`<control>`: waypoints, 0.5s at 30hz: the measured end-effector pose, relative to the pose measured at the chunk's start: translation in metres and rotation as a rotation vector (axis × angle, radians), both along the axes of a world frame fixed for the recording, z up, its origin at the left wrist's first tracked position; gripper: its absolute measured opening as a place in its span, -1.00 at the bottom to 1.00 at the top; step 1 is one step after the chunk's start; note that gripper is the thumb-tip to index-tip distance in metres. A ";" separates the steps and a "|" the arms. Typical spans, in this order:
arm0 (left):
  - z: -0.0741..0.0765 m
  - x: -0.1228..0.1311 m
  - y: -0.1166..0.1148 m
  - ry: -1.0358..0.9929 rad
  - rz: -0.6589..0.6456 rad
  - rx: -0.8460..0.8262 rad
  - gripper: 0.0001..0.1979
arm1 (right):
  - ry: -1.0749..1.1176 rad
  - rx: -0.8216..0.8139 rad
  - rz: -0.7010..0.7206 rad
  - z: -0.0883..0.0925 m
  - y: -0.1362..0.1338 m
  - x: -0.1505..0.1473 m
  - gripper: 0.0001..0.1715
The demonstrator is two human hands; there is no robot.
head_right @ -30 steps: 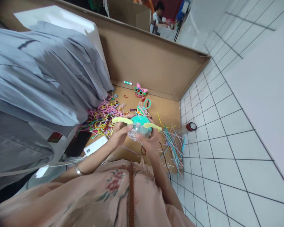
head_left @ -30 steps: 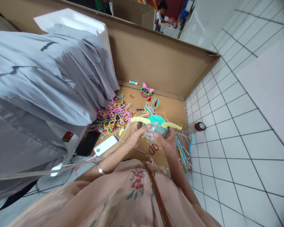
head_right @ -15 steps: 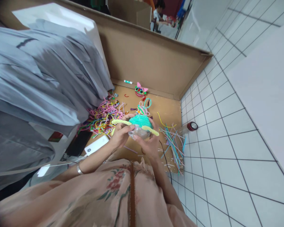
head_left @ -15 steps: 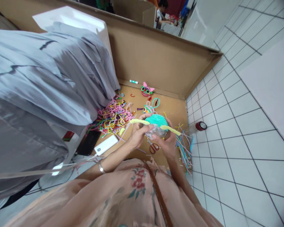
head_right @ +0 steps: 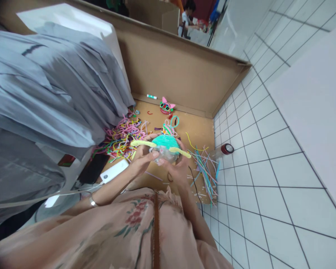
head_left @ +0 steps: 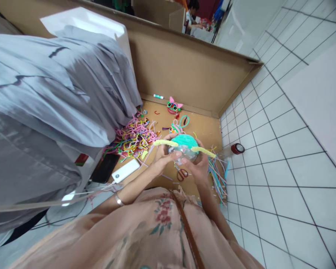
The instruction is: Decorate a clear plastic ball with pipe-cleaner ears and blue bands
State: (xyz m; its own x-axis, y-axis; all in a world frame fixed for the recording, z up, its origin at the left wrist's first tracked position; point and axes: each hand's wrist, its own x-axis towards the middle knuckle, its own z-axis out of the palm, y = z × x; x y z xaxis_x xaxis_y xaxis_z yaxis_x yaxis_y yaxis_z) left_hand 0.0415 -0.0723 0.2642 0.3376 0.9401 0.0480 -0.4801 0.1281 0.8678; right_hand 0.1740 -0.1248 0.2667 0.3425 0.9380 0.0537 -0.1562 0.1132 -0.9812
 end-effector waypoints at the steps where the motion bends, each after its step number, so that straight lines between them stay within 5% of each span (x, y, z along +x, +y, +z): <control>1: -0.001 -0.002 0.000 0.017 -0.015 0.018 -0.21 | 0.032 0.020 0.009 0.000 0.000 -0.001 -0.15; 6: 0.002 -0.010 -0.003 0.124 -0.097 0.062 -0.07 | 0.104 0.058 0.043 -0.002 -0.001 -0.002 -0.06; 15: 0.011 -0.008 -0.006 0.189 0.000 0.103 -0.06 | 0.117 0.033 0.119 -0.009 -0.005 0.005 -0.01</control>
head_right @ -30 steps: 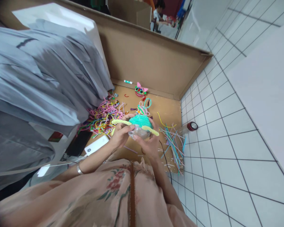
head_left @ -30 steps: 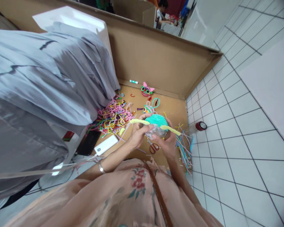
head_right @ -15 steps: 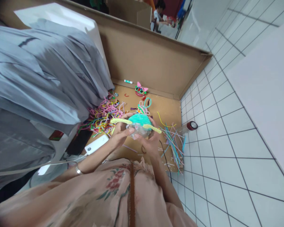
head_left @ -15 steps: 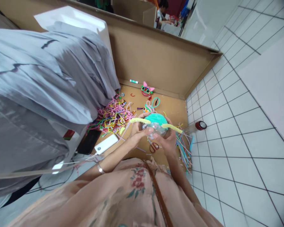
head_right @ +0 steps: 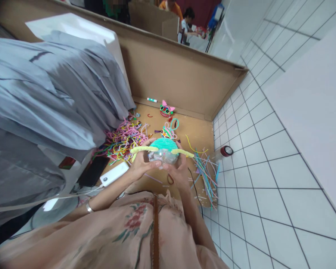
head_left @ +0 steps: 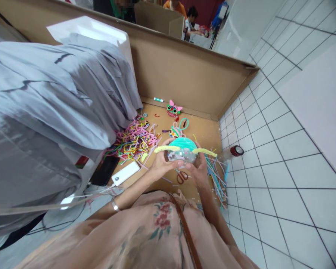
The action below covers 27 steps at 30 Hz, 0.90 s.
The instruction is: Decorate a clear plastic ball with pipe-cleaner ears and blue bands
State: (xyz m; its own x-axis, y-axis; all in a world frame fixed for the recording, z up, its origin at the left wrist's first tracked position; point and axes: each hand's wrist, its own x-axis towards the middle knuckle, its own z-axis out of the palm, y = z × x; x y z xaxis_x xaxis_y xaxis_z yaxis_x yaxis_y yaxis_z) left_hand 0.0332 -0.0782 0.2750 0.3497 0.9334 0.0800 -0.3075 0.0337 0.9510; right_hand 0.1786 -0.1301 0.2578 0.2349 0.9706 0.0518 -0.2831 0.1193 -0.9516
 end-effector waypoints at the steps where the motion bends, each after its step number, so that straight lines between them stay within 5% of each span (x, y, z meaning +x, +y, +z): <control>1: 0.000 0.001 0.000 -0.004 0.001 -0.005 -0.06 | -0.003 -0.004 0.015 0.000 0.000 0.001 0.01; 13: -0.008 0.000 0.002 0.109 0.136 0.130 -0.31 | 0.022 -0.024 -0.039 0.004 0.005 0.000 -0.05; 23: -0.010 0.003 -0.002 0.052 0.061 0.076 -0.07 | 0.045 -0.021 -0.019 0.014 0.010 0.008 -0.03; 27: -0.015 0.005 -0.001 0.031 0.090 0.030 -0.18 | 0.074 -0.012 -0.011 0.017 0.012 0.008 -0.12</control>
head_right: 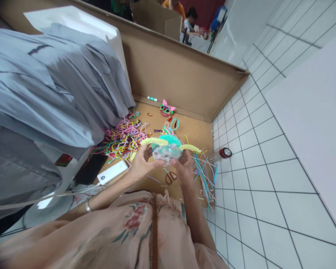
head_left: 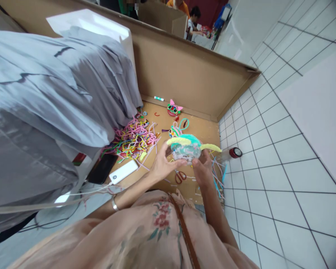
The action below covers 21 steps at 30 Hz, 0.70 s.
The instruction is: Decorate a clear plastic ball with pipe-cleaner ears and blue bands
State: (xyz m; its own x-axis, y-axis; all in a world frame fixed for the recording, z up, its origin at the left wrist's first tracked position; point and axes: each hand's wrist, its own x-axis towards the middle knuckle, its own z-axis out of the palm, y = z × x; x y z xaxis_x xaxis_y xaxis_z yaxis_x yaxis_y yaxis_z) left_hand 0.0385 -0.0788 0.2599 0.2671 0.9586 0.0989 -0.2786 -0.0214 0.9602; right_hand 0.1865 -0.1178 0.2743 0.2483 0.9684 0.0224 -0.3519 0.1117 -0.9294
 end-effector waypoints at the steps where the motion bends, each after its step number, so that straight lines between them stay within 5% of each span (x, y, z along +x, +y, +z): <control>1: -0.001 0.001 0.001 -0.005 0.007 -0.009 -0.22 | 0.004 -0.003 0.004 0.000 0.001 0.000 -0.15; 7: -0.010 0.000 0.007 -0.006 0.021 -0.064 -0.27 | 0.031 -0.004 -0.014 -0.009 0.005 -0.001 -0.22; 15: -0.020 -0.010 0.009 0.276 -0.017 -0.042 -0.24 | -0.015 -0.050 -0.084 -0.039 0.004 -0.001 -0.13; 21: -0.052 -0.012 0.004 0.478 0.008 0.041 -0.24 | 0.025 -0.139 -0.052 -0.060 -0.007 -0.011 -0.13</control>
